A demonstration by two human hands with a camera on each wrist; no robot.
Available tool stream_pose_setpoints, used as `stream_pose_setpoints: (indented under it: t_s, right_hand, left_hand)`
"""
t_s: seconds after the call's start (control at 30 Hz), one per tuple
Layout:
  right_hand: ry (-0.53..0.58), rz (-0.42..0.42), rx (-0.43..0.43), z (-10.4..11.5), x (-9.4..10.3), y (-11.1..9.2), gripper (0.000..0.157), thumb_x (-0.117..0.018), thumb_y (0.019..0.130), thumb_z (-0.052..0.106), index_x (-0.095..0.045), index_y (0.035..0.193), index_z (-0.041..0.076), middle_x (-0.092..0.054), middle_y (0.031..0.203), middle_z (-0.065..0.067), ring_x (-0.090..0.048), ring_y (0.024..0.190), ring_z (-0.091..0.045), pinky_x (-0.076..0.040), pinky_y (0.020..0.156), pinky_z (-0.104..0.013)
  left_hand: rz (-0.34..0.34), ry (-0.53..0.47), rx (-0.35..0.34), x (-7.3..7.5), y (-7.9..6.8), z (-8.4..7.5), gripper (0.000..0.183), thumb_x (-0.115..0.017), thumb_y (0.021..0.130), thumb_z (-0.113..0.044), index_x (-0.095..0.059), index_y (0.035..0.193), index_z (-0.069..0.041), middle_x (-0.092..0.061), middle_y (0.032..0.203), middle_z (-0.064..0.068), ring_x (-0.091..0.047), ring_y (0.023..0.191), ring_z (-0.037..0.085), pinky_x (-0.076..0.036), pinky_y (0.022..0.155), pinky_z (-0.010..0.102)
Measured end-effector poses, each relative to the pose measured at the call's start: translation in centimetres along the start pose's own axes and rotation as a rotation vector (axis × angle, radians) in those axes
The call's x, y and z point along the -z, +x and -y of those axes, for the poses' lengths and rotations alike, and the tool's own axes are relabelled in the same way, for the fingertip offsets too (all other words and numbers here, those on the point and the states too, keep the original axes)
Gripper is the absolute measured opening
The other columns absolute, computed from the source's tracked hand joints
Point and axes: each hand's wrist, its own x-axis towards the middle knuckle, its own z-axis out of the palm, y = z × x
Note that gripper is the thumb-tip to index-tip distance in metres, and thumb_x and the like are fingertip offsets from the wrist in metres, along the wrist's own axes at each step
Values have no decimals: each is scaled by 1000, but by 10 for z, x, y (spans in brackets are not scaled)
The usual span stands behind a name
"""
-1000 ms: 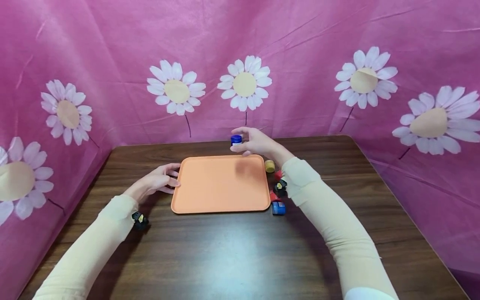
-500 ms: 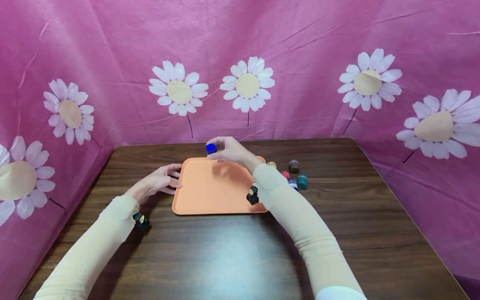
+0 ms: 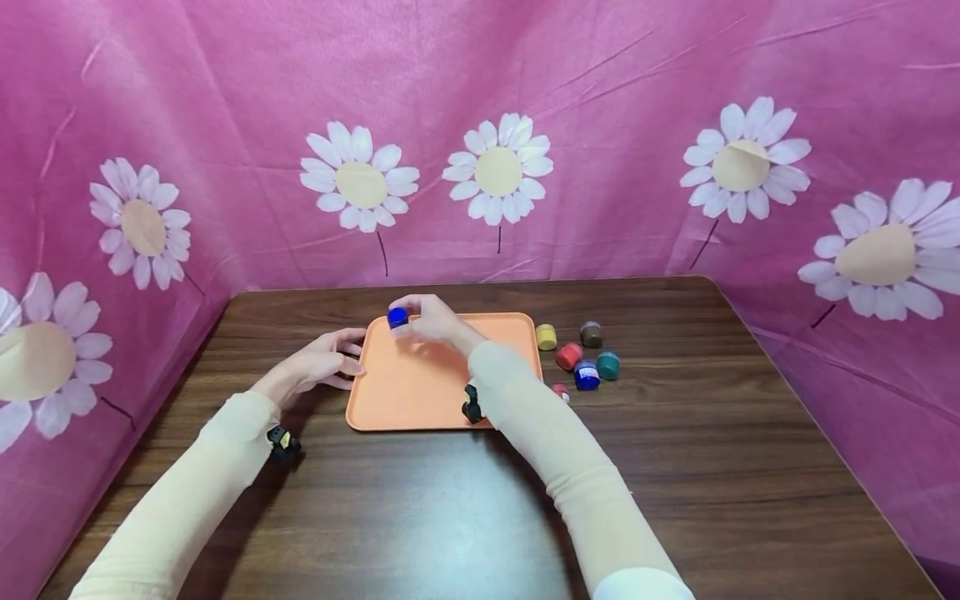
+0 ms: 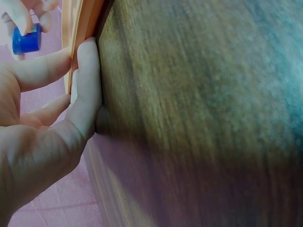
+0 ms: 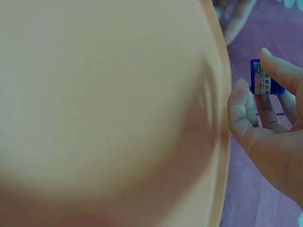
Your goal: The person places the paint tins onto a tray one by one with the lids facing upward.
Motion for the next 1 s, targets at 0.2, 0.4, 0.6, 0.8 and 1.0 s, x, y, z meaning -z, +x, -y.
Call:
stream_pose_setpoints:
  t_s: [0.2,0.4,0.6,0.8,1.0]
  right_hand:
    - [37,-1,-62,-10,-12,9,50,-80,87,4,-62,134,3,-65,112,-16,-63,84,-22,-60,68,-34]
    - [-25,-16,-50,-17,-19,16,46,-80,86,3,-64,129,3,-69,115,-14,-62,77,-17,-57,62,-27]
    - [-116,-10,6,-14,-20,15,44,-78,88,4,-63,130,6,-67,113,-15,-61,76,-17,-53,58,-27]
    - [-186,-35,6,-14,-19,16,44,-79,89,7,-63,130,7,-67,104,-12,-61,75,-16,-55,59,-26]
    - [-113,-63,-24,-17,-20,17,44,-78,89,6,-62,130,6,-65,101,-11,-61,84,-17,-60,67,-28]
  left_hand:
    - [7,-2,3,1,1,0,87,-63,87,11,-20,160,-4,-40,136,27,-62,94,25,-62,78,42]
    - [14,-8,1,1,1,1,87,-63,87,12,-19,161,-3,-39,136,27,-62,93,24,-62,78,42]
    - [18,-13,-2,2,3,1,87,-63,87,12,-19,160,-3,-39,136,27,-62,91,23,-62,79,43]
    - [24,-10,4,2,3,0,87,-63,87,13,-19,160,-3,-39,137,28,-61,93,24,-62,79,43]
    - [15,-5,3,2,4,2,87,-63,86,12,-19,160,-2,-38,136,28,-62,92,24,-62,78,43]
